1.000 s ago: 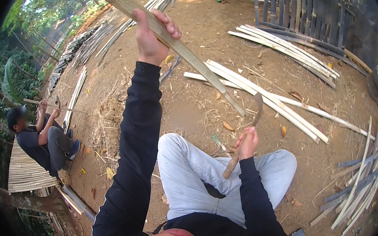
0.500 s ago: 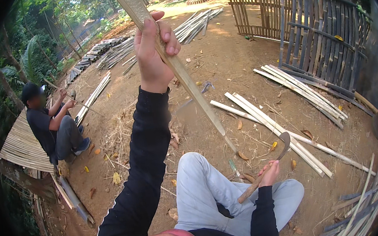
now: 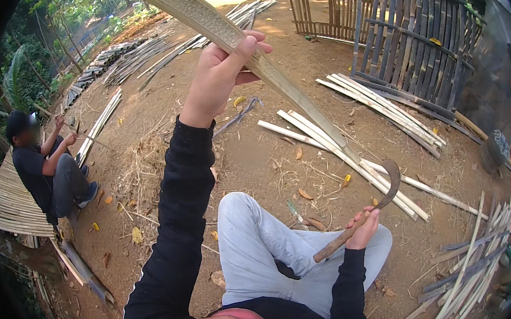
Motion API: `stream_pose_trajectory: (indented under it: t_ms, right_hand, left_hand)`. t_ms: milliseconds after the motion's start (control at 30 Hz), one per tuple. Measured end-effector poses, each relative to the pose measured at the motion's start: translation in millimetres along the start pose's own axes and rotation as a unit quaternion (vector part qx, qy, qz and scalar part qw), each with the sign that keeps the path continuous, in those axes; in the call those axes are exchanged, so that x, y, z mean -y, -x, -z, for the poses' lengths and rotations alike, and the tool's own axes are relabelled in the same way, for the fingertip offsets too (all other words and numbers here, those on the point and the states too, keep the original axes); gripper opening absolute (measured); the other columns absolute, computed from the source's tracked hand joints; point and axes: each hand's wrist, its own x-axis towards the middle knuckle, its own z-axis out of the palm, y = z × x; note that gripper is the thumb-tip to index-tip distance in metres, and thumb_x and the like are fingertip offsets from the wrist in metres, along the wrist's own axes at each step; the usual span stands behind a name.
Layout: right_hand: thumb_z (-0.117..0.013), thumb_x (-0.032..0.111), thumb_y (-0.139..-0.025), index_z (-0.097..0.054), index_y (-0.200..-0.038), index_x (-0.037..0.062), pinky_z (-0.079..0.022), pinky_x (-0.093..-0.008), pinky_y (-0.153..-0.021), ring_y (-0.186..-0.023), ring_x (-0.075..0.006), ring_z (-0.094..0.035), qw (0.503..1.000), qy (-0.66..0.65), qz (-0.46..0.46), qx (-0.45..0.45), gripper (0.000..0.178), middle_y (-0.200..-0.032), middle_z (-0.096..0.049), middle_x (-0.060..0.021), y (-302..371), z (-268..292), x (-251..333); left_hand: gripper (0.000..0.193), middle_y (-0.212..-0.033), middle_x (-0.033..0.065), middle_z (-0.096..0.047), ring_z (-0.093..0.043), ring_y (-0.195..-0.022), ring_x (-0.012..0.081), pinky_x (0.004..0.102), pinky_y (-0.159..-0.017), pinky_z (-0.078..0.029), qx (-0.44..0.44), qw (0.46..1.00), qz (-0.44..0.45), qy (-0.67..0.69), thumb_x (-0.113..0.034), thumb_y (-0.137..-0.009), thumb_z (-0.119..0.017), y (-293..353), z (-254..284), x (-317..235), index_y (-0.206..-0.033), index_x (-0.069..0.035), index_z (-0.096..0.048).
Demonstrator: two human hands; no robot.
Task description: The person sits on the ground and uses a curved blade to shave down a long bamboo strip, repeatedly pulling the blade along the surface.
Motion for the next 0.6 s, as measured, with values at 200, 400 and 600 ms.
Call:
stream_pose_trajectory:
  t_ms: [200,400,600]
  right_hand:
    - [-0.035,0.049,-0.098,-0.044,-0.096,0.0106,-0.038,-0.027,-0.04,-0.044,-0.0129,-0.043,0.998,0.008,0.029,-0.054,0.04,-0.065,-0.043,-0.0021,0,30,40]
    - [-0.035,0.052,-0.097,-0.044,-0.098,0.0127,-0.038,-0.0275,-0.042,-0.047,-0.0129,-0.043,0.997,0.0,0.048,-0.06,0.04,-0.064,-0.041,-0.0015,9,41,56]
    - [-0.035,0.051,-0.097,-0.045,-0.097,0.0121,-0.039,-0.027,-0.042,-0.046,-0.0126,-0.042,0.998,0.012,0.054,-0.038,0.04,-0.065,-0.042,-0.0019,23,31,66]
  left_hand:
    - [0.034,-0.095,0.0102,-0.067,-0.065,-0.079,0.0127,0.0263,-0.06,-0.057,-0.046,0.996,0.068,-0.018,-0.032,-0.091,-0.058,17,3,3,-0.109,-0.003,-0.059]
    - [0.025,-0.098,0.0117,-0.066,-0.068,-0.088,0.0221,0.0313,-0.064,-0.061,-0.086,0.987,0.076,0.115,-0.025,-0.096,-0.05,53,20,34,-0.11,-0.005,-0.056]
    - [0.031,-0.118,0.0105,-0.057,-0.056,-0.112,0.0228,0.0345,-0.087,-0.053,0.078,0.96,0.173,0.204,-0.028,-0.097,-0.048,129,-41,128,-0.12,-0.007,-0.051]
